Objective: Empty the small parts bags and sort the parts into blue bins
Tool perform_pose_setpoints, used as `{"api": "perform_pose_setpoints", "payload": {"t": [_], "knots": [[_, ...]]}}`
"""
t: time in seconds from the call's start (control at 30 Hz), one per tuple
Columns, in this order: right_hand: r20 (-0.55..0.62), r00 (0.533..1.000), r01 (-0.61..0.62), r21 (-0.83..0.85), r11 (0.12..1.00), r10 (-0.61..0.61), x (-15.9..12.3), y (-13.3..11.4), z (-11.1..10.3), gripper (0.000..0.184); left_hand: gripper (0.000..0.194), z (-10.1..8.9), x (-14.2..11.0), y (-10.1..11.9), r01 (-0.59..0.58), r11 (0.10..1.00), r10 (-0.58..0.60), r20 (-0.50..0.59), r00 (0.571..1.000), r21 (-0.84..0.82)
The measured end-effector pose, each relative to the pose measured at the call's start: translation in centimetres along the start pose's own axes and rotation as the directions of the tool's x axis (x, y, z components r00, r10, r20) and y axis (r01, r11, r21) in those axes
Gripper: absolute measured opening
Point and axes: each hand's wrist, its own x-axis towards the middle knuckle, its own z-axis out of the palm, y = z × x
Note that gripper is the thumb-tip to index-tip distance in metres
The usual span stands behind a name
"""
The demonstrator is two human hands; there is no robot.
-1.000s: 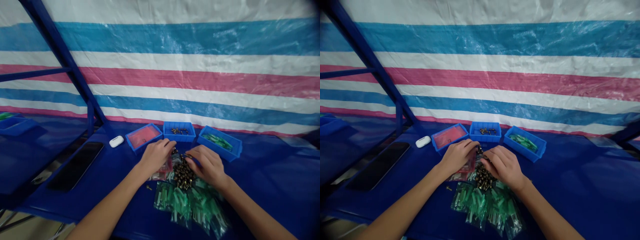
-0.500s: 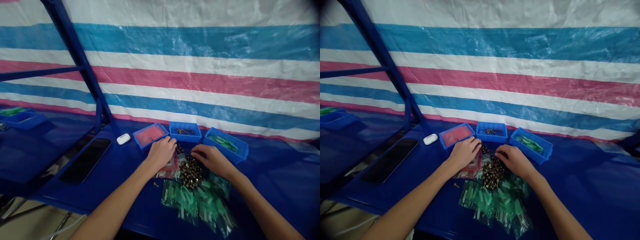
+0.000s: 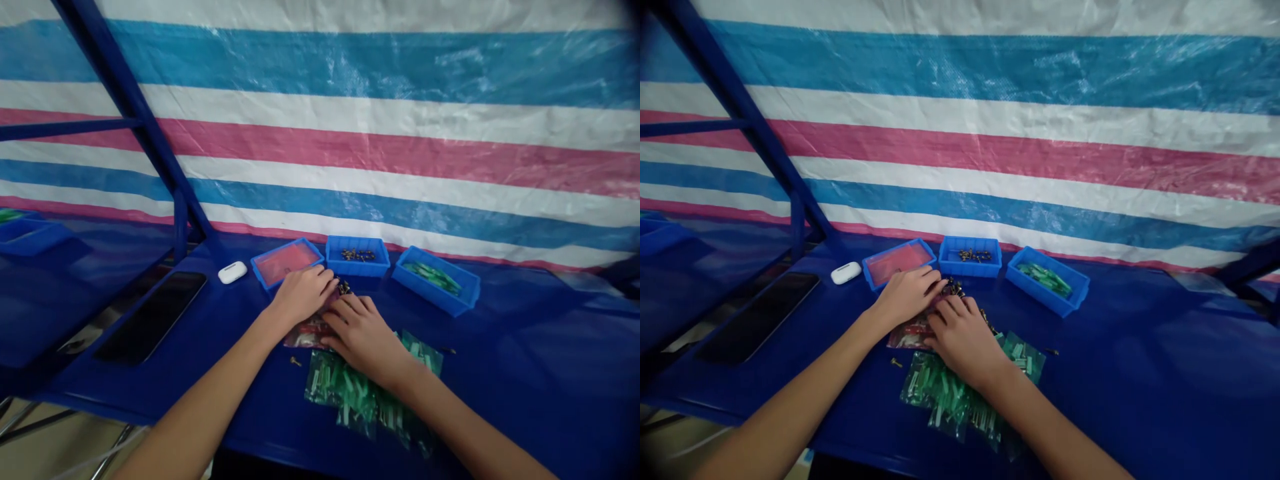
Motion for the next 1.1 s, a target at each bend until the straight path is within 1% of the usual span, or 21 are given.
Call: {"api": "perform_pose_setpoints", "payload": {"t": [0.1,0.17,0.2,0.27,0.3,0.37,0.4,0.47,0.5,0.53,0.57,0.6,0.63,0.7,0.77,0.8,0.83,0.87,0.93,1.03,1.1], "knots": [[0.014,1.000,0.029,-0.104,0.994,-0.028,0.3,-0.5,0.9,0.012,0.032,0.0,0.0,0.2,0.007,1.000,-0.007,-0.023,1.000,-0.002],[0.014,0.997,0.075,-0.159,0.984,-0.074,0.4,-0.2,1.3,0.010,0.032,0.1,0.0,0.2,0.017,1.000,-0.018,-0.034,0.999,-0.017],[0.008,0.995,0.096,-0.179,0.979,-0.096,0.4,-0.1,1.4,0.011,0.033,0.2,0.0,0.2,0.023,0.999,-0.024,-0.040,0.999,-0.046],[-0.020,0.992,0.116,-0.191,0.975,-0.122,0.5,0.2,1.4,0.012,0.033,0.5,0.1,0.1,0.020,0.987,-0.028,-0.048,0.998,-0.157],[-0.044,0.993,0.104,-0.178,0.979,-0.113,0.5,0.4,1.3,0.014,0.033,0.6,0.1,0.1,0.013,0.972,-0.026,-0.051,0.998,-0.234],[-0.099,0.994,0.037,-0.102,0.994,-0.047,0.5,0.7,1.0,0.015,0.037,0.6,0.2,0.2,0.007,0.915,-0.030,-0.050,0.998,-0.403],[-0.124,0.992,-0.008,-0.035,0.999,0.004,0.4,1.0,0.8,0.015,0.040,0.5,0.3,0.2,0.013,0.870,-0.040,-0.044,0.998,-0.494],[-0.160,0.979,-0.102,0.168,0.981,0.129,0.1,1.6,0.3,0.012,0.045,0.2,0.3,0.1,0.029,0.737,-0.067,-0.030,0.997,-0.675],[-0.167,0.965,-0.147,0.293,0.945,0.202,-0.1,2.0,0.0,0.011,0.048,0.0,0.4,0.0,0.028,0.659,-0.071,-0.026,0.997,-0.752],[-0.164,0.946,-0.190,0.420,0.887,0.280,-0.2,2.5,-0.2,0.011,0.051,-0.2,0.4,0.0,0.014,0.587,-0.059,-0.026,0.998,-0.810],[-0.154,0.921,-0.227,0.537,0.812,0.359,-0.4,2.9,-0.4,0.012,0.051,-0.4,0.4,-0.1,-0.005,0.536,-0.038,-0.030,0.999,-0.844],[-0.137,0.891,-0.256,0.636,0.729,0.432,-0.5,3.4,-0.5,0.014,0.046,-0.5,0.4,-0.1,-0.018,0.518,-0.022,-0.035,0.999,-0.855],[-0.118,0.862,-0.271,0.714,0.645,0.493,-0.6,3.8,-0.6,0.017,0.041,-0.5,0.4,-0.1,-0.017,0.527,-0.020,-0.033,0.999,-0.850],[-0.092,0.815,-0.259,0.826,0.501,0.572,-0.7,4.5,-0.8,0.021,0.037,-0.3,0.4,-0.1,0.024,0.572,-0.050,-0.006,0.999,-0.820],[-0.082,0.789,-0.220,0.888,0.404,0.609,-0.6,4.9,-1.0,0.024,0.032,0.0,0.4,0.1,0.091,0.578,-0.105,0.036,0.994,-0.811],[-0.079,0.781,-0.206,0.904,0.374,0.620,-0.6,4.9,-1.1,0.026,0.028,0.1,0.5,0.2,0.120,0.550,-0.127,0.059,0.990,-0.826],[-0.077,0.775,-0.196,0.915,0.354,0.628,-0.6,4.9,-1.3,0.027,0.027,0.3,0.5,0.4,0.145,0.502,-0.145,0.082,0.986,-0.852],[-0.071,0.772,-0.193,0.921,0.339,0.631,-0.6,4.7,-1.6,0.029,0.027,0.4,0.5,0.5,0.168,0.435,-0.167,0.104,0.981,-0.885],[-0.057,0.779,-0.188,0.929,0.320,0.624,-0.7,4.4,-2.1,0.030,0.027,0.5,0.6,0.7,0.208,0.253,-0.204,0.158,0.966,-0.945],[-0.066,0.820,-0.145,0.937,0.318,0.569,-1.1,4.2,-2.8,0.038,0.025,0.6,0.7,1.0,0.248,-0.019,-0.217,0.246,0.945,-0.969],[-0.076,0.858,-0.110,0.938,0.327,0.507,-1.3,4.4,-2.9,0.039,0.025,0.6,0.8,1.1,0.269,-0.141,-0.222,0.295,0.929,-0.953]]}}
